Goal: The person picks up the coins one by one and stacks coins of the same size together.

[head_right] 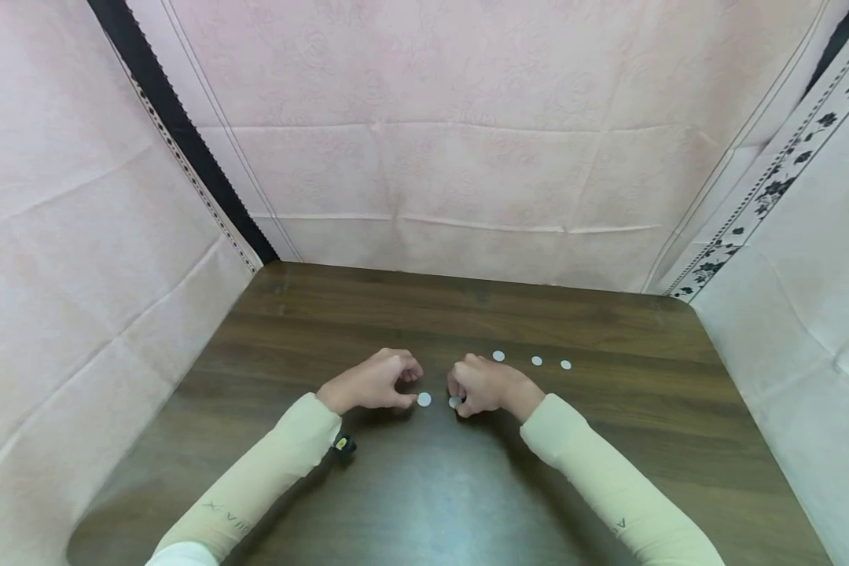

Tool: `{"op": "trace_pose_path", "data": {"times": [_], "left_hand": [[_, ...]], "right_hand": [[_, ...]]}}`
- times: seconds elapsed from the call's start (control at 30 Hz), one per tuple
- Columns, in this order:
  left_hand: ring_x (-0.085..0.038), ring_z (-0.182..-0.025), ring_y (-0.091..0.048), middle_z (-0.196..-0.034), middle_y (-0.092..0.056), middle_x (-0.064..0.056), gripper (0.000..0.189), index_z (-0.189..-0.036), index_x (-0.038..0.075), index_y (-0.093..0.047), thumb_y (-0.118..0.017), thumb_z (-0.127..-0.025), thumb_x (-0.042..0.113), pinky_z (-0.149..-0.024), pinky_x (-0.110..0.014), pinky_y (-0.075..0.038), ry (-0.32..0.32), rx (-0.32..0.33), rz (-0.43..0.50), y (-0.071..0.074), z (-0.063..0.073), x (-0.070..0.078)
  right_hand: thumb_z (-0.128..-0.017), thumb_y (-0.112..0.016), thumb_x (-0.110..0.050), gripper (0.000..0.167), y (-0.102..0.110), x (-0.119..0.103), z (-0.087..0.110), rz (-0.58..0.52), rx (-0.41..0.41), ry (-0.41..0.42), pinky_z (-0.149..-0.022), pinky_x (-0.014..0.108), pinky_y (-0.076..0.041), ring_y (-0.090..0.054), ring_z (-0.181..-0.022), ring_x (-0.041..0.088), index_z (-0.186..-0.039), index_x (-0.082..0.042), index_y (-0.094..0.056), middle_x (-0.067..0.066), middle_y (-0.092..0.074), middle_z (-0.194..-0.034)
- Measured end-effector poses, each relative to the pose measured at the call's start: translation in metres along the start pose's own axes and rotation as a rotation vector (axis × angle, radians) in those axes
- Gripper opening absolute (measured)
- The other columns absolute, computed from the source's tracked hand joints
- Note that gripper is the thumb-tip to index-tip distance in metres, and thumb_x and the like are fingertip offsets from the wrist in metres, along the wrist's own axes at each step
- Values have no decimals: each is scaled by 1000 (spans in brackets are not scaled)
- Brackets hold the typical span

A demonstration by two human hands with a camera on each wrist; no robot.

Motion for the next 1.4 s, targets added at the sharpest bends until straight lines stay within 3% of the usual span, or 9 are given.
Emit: {"op": "trace_pose_path", "data": {"times": [0.2,0.33,0.7,0.97,1.23,1.4], "left_hand": [[-15,-96,-63,-107,-69,-6,29,-114,4,-74,-80,-92,21,-86,-26,-56,-77,-35,-71,-12,-17,16],[-12,-91,-61,-102,-69,-5,23,-108,6,-75,-80,-91,22,-82,-23,-54,-102,-49,-117,-21,-25,22],[-7,-85,-56,-95,-68,0,17,-98,11,-77,-86,-87,19,-77,-19,-50,-100,-38,-135,-35,-35,25],[-6,-77,-51,-83,-63,2,9,-88,12,-75,-83,-89,16,-67,-16,-43,-122,7,-79,-42,-39,31],[-5,-80,-54,-88,-67,1,8,-93,12,-79,-83,-90,19,-70,-15,-45,-115,17,-110,-43,-41,34],[-4,-82,-58,-92,-68,2,10,-96,12,-79,-82,-93,21,-72,-14,-48,-89,5,-103,-44,-42,33]], "right_hand": [[-82,-84,-11,11,0,2,-2,-59,-19,-58,-70,22,-57,-67,-76,3,-89,-11,-76,-4,-74,-83],[-82,-84,-11,10,-2,3,-3,-72,-16,-54,-67,22,-56,-65,-73,1,-87,-10,-75,-4,-74,-81],[-78,-83,-9,12,-5,4,-2,-58,41,-15,-58,20,-49,-54,-60,-2,-77,-11,-71,-11,-63,-66],[-78,-83,-9,10,-8,9,5,-92,93,-2,-60,19,-52,-58,-62,-4,-78,-12,-73,-11,-68,-68],[-81,-83,-9,11,-5,12,8,-126,82,3,-62,19,-54,-61,-64,-3,-79,-14,-74,-10,-71,-72],[-84,-83,-8,6,8,14,12,-114,60,4,-66,20,-57,-66,-70,-1,-85,-10,-77,-7,-75,-78]]}}
Point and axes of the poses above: each hand's wrist, its own z-axis away from the middle knuckle, its own y-axis out of the back of the hand, x = y × z, the point moved 4 cm from there along -z, towards the middle knuckle
